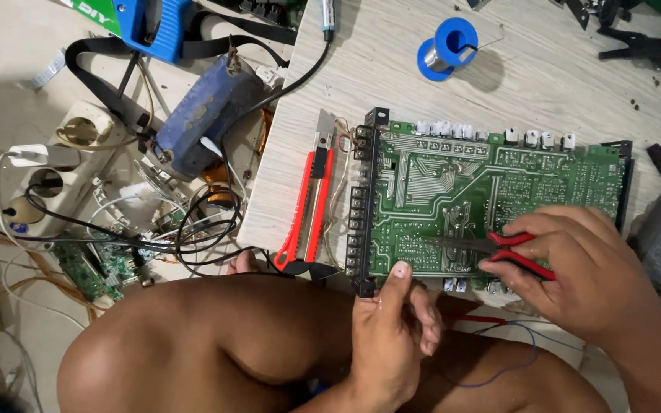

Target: Testing and repairing a circuit board using a multimeter, soldering iron, and pliers.

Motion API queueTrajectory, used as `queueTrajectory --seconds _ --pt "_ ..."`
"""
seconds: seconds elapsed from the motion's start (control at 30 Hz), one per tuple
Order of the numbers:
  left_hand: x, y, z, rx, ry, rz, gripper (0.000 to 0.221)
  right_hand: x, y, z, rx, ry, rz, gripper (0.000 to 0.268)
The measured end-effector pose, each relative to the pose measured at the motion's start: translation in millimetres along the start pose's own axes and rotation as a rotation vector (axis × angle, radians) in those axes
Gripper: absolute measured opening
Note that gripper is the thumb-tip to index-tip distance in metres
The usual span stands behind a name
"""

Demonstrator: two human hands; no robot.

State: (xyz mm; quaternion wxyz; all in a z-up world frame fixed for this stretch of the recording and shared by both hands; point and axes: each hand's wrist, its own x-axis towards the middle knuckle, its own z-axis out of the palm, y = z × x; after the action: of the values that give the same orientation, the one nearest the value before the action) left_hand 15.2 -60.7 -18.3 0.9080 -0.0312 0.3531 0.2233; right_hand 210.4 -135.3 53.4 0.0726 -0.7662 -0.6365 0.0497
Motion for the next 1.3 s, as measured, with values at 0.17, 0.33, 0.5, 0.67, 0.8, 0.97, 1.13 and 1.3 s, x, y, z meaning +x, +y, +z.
queueTrajectory --seconds 0.17,0.33,0.5,0.67,0.8,0.97,1.13,1.3 --pt "0 2 1 0.037 0.004 0.01 0.046 1 9 5 0.017 0.037 -0.064 0.049" --pt "0 1 2 0.003 0.024 0.015 0.039 9 8 0 -0.077 -0.034 -0.095 0.054" --pt "0 3 4 0.029 0.028 0.022 0.048 13 18 -1 -0.009 -0.051 -0.225 0.048" --pt "2 -1 -1 -0.019 0.048 0.023 0.041 14 34 6 -0.001 -0.09 -0.248 0.049" --pt "2 0 -2 -0.009 0.035 0.017 0.045 22 34 5 0.038 -0.105 -0.26 0.044" --pt "2 2 0 0.02 0.056 0.013 0.046 22 41 9 0.069 -0.097 -0.291 0.046" --pt "2 2 -1 -0.001 0.02 0.042 0.044 21 45 14 0.095 -0.084 -0.293 0.048" --pt "3 0 -4 0.002 0.019 0.055 0.041 20 48 16 0.087 -0.079 -0.309 0.048"
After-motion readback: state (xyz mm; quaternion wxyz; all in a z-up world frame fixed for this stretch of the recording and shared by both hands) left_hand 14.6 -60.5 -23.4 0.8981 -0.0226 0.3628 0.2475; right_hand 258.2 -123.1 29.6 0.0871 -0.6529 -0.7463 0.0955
